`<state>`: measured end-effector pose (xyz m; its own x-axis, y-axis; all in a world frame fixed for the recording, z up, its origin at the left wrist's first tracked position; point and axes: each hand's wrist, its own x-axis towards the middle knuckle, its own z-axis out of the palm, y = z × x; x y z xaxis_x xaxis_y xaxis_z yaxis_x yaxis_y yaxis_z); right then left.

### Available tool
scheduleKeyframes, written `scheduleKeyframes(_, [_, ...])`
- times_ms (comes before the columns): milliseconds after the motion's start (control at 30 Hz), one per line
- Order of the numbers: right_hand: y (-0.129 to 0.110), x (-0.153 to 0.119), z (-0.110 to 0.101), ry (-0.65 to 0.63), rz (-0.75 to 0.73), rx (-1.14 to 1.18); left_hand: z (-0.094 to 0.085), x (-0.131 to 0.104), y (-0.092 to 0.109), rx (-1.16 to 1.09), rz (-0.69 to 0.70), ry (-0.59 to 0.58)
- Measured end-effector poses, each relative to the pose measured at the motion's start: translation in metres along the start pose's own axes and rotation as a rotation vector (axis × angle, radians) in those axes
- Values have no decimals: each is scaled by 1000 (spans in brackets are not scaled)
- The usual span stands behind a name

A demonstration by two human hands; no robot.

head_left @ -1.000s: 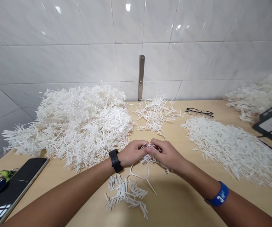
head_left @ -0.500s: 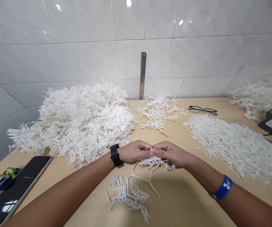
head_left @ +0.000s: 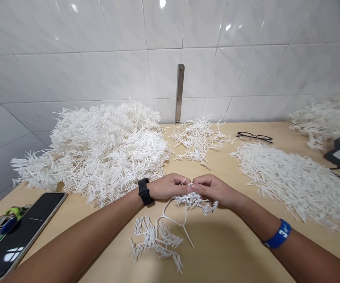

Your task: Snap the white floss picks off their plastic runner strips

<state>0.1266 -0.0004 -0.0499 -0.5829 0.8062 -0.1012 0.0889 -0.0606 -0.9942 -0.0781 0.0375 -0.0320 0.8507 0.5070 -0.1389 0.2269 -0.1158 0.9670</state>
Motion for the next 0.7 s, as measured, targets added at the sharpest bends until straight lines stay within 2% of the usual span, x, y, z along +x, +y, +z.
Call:
scheduleKeyframes(67, [0,0,0,67,4,-15,3,1,-1,26,12,40])
scheduleKeyframes(200, [-1,1,1,143,-14,-62,8,3,-4,80,44,29])
scheduleKeyframes(333, [0,2,4,175,-49,-44,11,3,-2,115,42,70])
scheduleKeyframes(433, [1,2,5,175,-69,30,11,2,0,95,44,55])
scheduleKeyframes(500, [2,2,5,135,-64,98,10,1,1,75,36,20])
scheduleKeyframes(700, [3,4,0,-102,-5,179,3,1,-1,42,31,-98])
